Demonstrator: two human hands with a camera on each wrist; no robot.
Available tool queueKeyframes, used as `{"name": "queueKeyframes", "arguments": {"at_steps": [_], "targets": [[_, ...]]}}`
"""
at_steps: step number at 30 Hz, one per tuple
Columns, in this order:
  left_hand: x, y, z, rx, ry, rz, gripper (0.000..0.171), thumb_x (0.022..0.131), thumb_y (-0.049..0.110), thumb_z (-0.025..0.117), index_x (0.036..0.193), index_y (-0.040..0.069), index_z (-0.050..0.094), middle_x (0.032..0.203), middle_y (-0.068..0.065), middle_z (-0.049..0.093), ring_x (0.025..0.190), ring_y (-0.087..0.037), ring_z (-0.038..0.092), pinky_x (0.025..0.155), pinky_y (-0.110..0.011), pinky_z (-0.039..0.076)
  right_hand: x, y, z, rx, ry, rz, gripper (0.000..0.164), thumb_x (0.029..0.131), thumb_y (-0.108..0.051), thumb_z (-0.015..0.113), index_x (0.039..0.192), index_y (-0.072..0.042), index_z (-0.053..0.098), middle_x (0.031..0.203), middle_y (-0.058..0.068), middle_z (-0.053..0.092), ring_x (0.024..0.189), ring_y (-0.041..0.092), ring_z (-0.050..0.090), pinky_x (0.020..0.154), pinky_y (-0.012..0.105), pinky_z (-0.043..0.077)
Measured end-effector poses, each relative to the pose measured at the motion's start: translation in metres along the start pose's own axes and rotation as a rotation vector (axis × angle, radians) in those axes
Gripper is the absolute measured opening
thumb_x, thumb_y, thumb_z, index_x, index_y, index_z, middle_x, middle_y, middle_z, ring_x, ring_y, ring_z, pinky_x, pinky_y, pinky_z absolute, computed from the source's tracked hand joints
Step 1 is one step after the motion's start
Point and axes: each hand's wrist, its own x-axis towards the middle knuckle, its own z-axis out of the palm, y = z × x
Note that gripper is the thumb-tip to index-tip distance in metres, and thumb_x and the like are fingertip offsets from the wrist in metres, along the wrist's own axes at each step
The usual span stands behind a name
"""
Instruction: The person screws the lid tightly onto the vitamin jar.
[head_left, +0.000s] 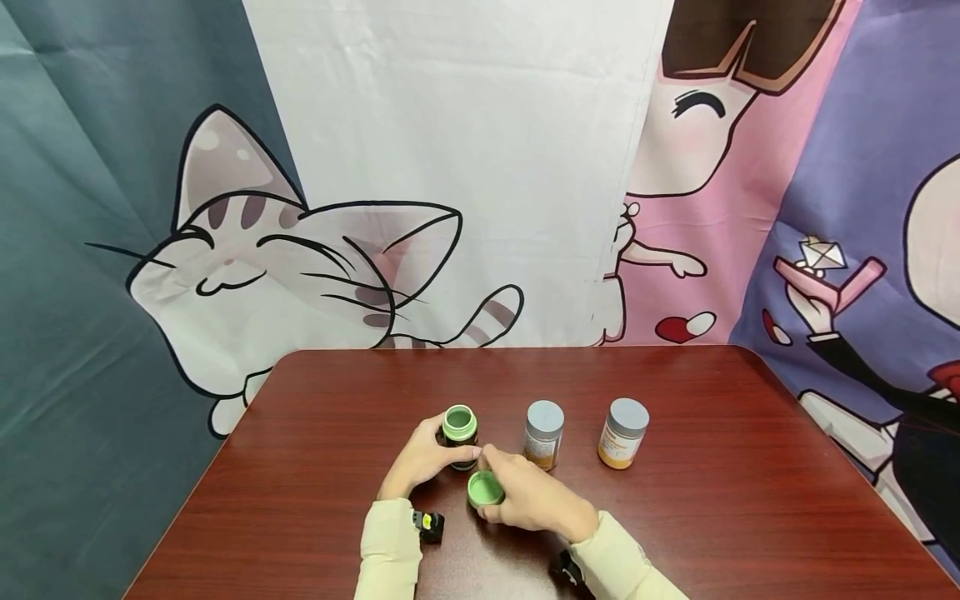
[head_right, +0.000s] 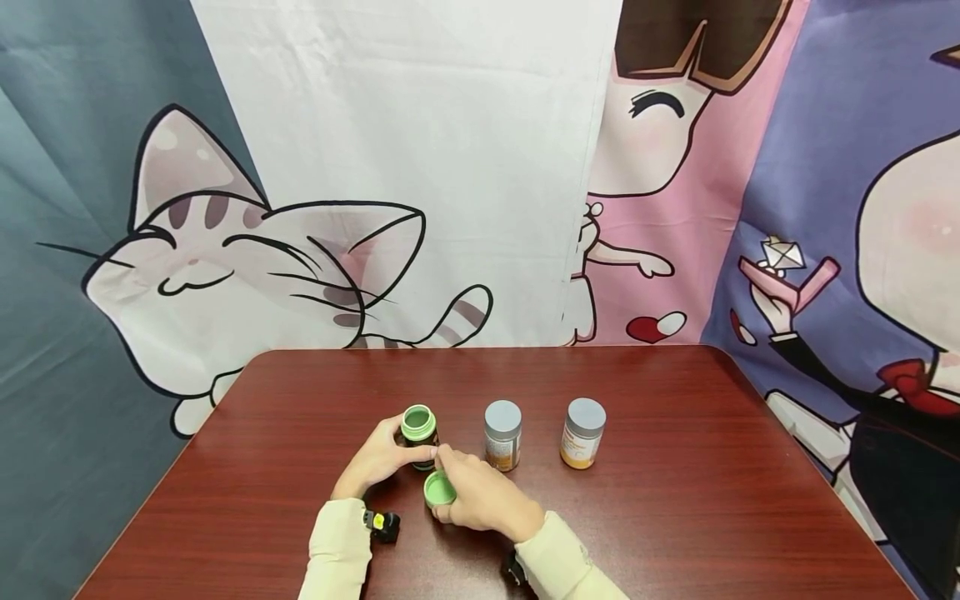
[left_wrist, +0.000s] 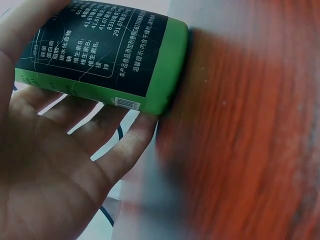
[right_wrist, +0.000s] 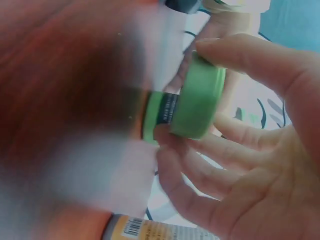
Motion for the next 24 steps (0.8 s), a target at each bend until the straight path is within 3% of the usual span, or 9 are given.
{"name": "queueKeyframes", "arguments": {"at_steps": [4, 7, 12, 20, 24], "targets": [[-0.004, 0.009, -0.001, 0.003, 0.007, 0.025, 0.044, 0.072, 0.025, 0.079, 0.111, 0.018, 0.061, 0.097, 0.004, 0.064, 0.091, -0.011, 0.057, 0.084, -0.033, 0.044, 0.001, 0.002, -0.007, 0.080, 0.049, -0.003, 0.048, 0.072, -0.024, 0.074, 0.110, -0.012, 0.046, 0.096, -0.002, 0.059, 0.083, 0.007, 0.054, 0.072, 0.022, 0.044], [-0.008, 0.022, -0.004, -0.014, 0.007, 0.023, 0.041, 0.072, 0.020, 0.078, 0.109, 0.015, 0.061, 0.096, 0.002, 0.064, 0.090, -0.012, 0.058, 0.083, -0.033, 0.044, 0.001, 0.001, -0.013, 0.132, 0.078, -0.013, 0.045, 0.076, -0.029, 0.071, 0.111, -0.013, 0.048, 0.098, -0.004, 0.057, 0.083, 0.007, 0.053, 0.072, 0.022, 0.043], [-0.012, 0.035, -0.007, 0.000, -0.005, 0.004, 0.039, 0.073, 0.019, 0.077, 0.109, 0.014, 0.061, 0.096, 0.003, 0.064, 0.089, -0.012, 0.057, 0.083, -0.034, 0.044, 0.000, 0.000, -0.022, 0.314, 0.109, 0.003, 0.050, 0.078, -0.037, 0.072, 0.112, -0.012, 0.047, 0.100, -0.004, 0.056, 0.085, 0.006, 0.055, 0.072, 0.022, 0.047], [-0.011, 0.033, -0.008, 0.001, -0.015, 0.002, 0.037, 0.074, 0.017, 0.076, 0.108, 0.013, 0.062, 0.097, 0.003, 0.064, 0.090, -0.012, 0.057, 0.083, -0.034, 0.044, 0.002, -0.004, -0.024, 0.658, 0.170, 0.071, 0.066, 0.066, -0.014, 0.083, 0.116, -0.014, 0.040, 0.109, 0.006, 0.053, 0.097, 0.015, 0.058, 0.080, 0.025, 0.048], [-0.012, 0.034, -0.008, -0.006, -0.018, 0.000, 0.037, 0.074, 0.018, 0.077, 0.107, 0.014, 0.062, 0.096, 0.003, 0.064, 0.089, -0.012, 0.057, 0.084, -0.035, 0.043, 0.002, -0.006, -0.025, 0.776, 0.196, 0.070, 0.065, 0.063, -0.007, 0.083, 0.112, -0.009, 0.040, 0.107, 0.010, 0.054, 0.093, 0.020, 0.059, 0.077, 0.025, 0.049]]}}
